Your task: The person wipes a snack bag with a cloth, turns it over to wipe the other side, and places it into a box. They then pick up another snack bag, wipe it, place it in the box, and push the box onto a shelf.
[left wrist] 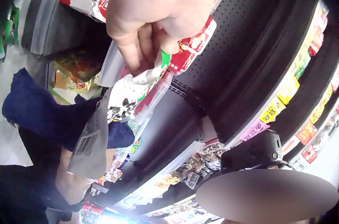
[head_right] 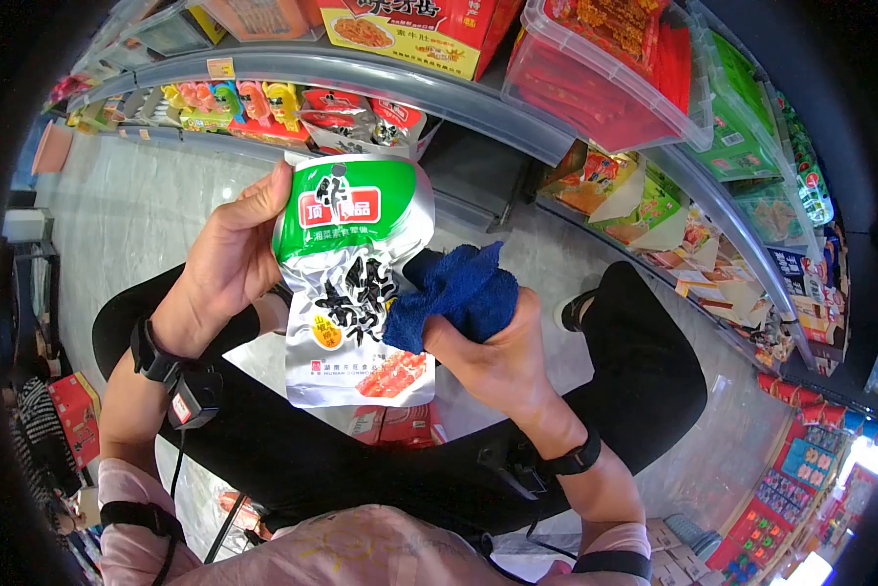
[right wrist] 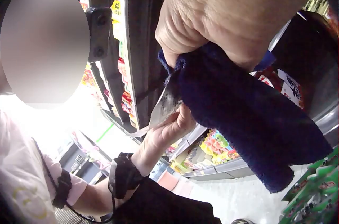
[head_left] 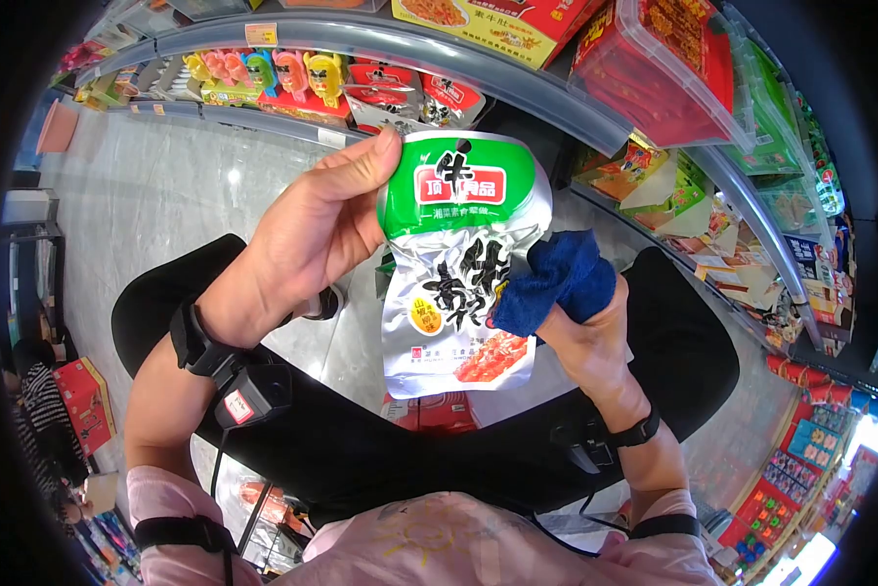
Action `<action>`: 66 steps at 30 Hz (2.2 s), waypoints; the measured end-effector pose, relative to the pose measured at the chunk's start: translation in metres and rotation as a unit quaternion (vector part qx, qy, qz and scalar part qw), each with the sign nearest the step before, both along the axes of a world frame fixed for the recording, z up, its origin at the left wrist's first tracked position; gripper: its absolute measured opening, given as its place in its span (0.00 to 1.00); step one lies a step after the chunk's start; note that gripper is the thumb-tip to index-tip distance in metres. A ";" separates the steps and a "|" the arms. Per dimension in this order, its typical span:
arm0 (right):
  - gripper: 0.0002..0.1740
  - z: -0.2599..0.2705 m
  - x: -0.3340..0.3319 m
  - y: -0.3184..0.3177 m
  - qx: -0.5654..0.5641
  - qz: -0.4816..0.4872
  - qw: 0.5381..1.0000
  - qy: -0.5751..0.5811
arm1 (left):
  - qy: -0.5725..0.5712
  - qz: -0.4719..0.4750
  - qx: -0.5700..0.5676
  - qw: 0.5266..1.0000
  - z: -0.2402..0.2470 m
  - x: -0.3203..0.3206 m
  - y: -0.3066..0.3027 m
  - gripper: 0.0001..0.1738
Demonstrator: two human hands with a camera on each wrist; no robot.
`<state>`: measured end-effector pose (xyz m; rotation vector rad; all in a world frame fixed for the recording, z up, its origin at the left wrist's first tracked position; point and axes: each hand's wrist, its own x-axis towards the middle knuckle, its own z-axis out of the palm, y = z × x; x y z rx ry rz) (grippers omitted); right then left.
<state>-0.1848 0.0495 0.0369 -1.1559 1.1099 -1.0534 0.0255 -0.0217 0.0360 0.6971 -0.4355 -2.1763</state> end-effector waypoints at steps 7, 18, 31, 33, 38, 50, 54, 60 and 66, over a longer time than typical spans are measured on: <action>0.08 -0.004 0.001 0.000 -0.035 -0.002 0.999 0.028 | 0.005 0.005 -0.008 1.000 0.005 -0.001 0.000 0.20; 0.08 -0.006 0.001 0.000 -0.008 -0.001 1.000 0.020 | -0.019 -0.007 -0.032 0.999 0.009 -0.001 0.004 0.16; 0.06 -0.012 0.001 0.006 0.041 -0.034 0.988 -0.143 | -0.141 0.021 -0.070 0.987 0.017 -0.010 0.009 0.13; 0.09 -0.008 -0.001 0.005 0.072 -0.039 0.975 -0.208 | -0.164 0.029 -0.086 0.982 0.019 -0.011 0.011 0.12; 0.06 -0.012 0.000 0.000 0.098 -0.028 0.977 -0.188 | -0.247 0.034 -0.170 0.953 0.015 -0.013 0.018 0.08; 0.10 -0.010 -0.002 0.000 0.060 -0.114 0.973 -0.192 | -0.210 -0.030 -0.228 0.950 0.019 -0.019 0.025 0.11; 0.10 -0.009 -0.001 0.002 0.087 -0.142 0.968 -0.188 | -0.211 -0.041 -0.232 0.949 0.019 -0.018 0.024 0.11; 0.10 -0.010 -0.005 0.001 0.092 -0.124 0.965 -0.210 | -0.210 -0.042 -0.266 0.940 0.021 -0.017 0.025 0.12; 0.07 -0.005 0.001 -0.001 0.099 -0.118 0.967 -0.202 | -0.207 -0.043 -0.272 0.939 0.024 -0.015 0.025 0.13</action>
